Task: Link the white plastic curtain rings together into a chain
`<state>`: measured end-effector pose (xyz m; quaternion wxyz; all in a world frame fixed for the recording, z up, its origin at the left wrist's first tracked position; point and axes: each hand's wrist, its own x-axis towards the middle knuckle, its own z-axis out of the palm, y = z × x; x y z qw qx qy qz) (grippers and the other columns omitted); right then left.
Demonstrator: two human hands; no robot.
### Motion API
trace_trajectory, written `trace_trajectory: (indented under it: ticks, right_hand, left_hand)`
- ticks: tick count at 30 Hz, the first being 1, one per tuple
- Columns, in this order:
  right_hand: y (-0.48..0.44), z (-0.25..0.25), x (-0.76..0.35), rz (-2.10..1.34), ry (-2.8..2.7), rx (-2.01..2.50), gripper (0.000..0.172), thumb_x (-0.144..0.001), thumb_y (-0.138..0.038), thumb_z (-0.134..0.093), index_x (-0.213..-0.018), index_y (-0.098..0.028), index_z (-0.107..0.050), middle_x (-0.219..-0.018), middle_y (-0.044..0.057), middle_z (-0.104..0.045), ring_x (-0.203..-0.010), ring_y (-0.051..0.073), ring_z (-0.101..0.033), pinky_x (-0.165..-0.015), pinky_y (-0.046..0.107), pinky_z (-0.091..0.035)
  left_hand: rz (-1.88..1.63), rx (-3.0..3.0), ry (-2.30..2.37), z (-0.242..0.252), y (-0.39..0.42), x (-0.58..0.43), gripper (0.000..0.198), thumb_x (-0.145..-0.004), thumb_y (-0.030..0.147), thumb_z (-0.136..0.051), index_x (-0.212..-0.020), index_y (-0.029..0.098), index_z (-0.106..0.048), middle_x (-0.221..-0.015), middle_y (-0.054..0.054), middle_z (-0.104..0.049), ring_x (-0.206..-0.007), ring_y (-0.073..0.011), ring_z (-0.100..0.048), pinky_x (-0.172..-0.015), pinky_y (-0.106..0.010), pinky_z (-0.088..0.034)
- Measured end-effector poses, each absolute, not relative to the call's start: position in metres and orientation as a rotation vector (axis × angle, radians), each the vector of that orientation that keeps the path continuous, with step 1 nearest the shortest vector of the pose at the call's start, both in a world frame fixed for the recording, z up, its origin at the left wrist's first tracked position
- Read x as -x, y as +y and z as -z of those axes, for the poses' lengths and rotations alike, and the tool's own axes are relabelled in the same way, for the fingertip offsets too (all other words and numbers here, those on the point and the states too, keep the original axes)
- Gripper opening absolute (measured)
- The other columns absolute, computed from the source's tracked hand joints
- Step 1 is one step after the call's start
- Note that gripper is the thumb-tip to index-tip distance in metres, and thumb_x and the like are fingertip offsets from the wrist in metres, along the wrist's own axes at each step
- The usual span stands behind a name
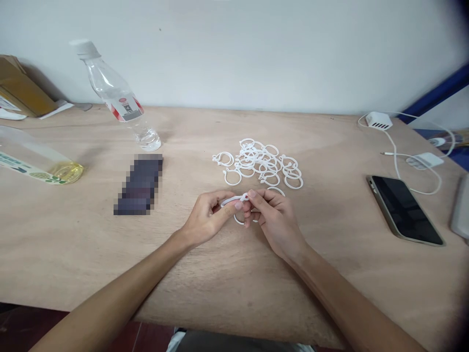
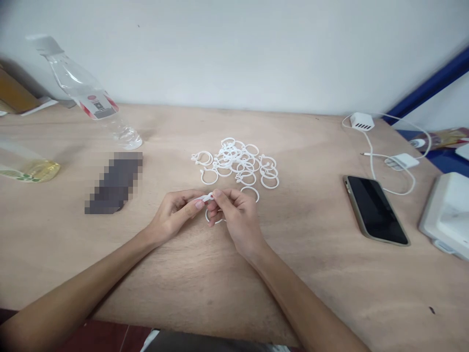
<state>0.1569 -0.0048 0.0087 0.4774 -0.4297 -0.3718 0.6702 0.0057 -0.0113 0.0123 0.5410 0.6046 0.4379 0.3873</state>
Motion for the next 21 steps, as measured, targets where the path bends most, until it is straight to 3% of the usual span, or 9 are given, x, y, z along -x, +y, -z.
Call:
trace_trajectory:
  ticks: [6,11,14,17,21]
  right_hand:
    - [-0.002,-0.012,-0.16,-1.618,-0.965,1.077,0.026,-0.072,-0.042,-0.073,-0.069,-0.017,-0.069,-0.063,0.002,-0.063,-0.054,0.012,-0.054,-0.044,0.025,-0.047]
    - [0.016,-0.016,-0.189,-1.067,-1.195,1.365,0.018,-0.075,-0.038,-0.07,-0.073,-0.019,-0.07,-0.063,0.001,-0.063,-0.054,0.013,-0.052,-0.049,0.027,-0.041]
    - [0.026,-0.018,-0.211,-0.863,-1.42,1.534,0.012,-0.072,-0.032,-0.069,-0.07,-0.02,-0.07,-0.066,0.002,-0.066,-0.063,0.017,-0.057,-0.06,0.032,-0.044]
    - [0.03,-0.018,-0.226,-0.896,-1.792,1.587,0.006,-0.067,-0.025,-0.068,-0.07,-0.021,-0.069,-0.072,0.002,-0.067,-0.066,0.018,-0.058,-0.064,0.033,-0.044]
    - [0.03,-0.015,-0.234,-0.921,-2.149,1.479,0.022,-0.063,-0.018,-0.068,-0.085,-0.023,-0.069,-0.083,0.001,-0.067,-0.081,0.02,-0.06,-0.074,0.034,-0.045]
  left_hand:
    - [-0.933,-1.496,1.088,-0.008,-0.012,-0.003,0.041,-0.087,0.05,-0.054,-0.088,0.012,-0.07,-0.074,-0.004,-0.067,-0.066,-0.0149,-0.056,-0.06,-0.027,-0.042]
    - [-0.944,-1.551,1.226,-0.007,-0.012,-0.002,0.04,-0.085,0.048,-0.055,-0.089,0.011,-0.071,-0.059,0.002,-0.051,-0.053,-0.0091,-0.038,-0.048,-0.024,-0.026]
    - [-0.938,-1.57,1.222,-0.005,-0.012,-0.003,0.037,-0.085,0.046,-0.055,-0.086,0.012,-0.07,-0.061,0.001,-0.053,-0.056,-0.0101,-0.042,-0.05,-0.024,-0.03]
    - [-0.954,-1.606,1.256,-0.001,-0.013,-0.003,0.034,-0.083,0.045,-0.06,-0.093,0.014,-0.07,-0.068,-0.001,-0.059,-0.058,-0.0111,-0.047,-0.051,-0.024,-0.034]
    - [-1.052,-1.893,1.299,0.004,-0.013,-0.004,0.029,-0.081,0.04,-0.065,-0.095,0.015,-0.069,-0.069,-0.001,-0.061,-0.062,-0.0137,-0.052,-0.06,-0.028,-0.042]
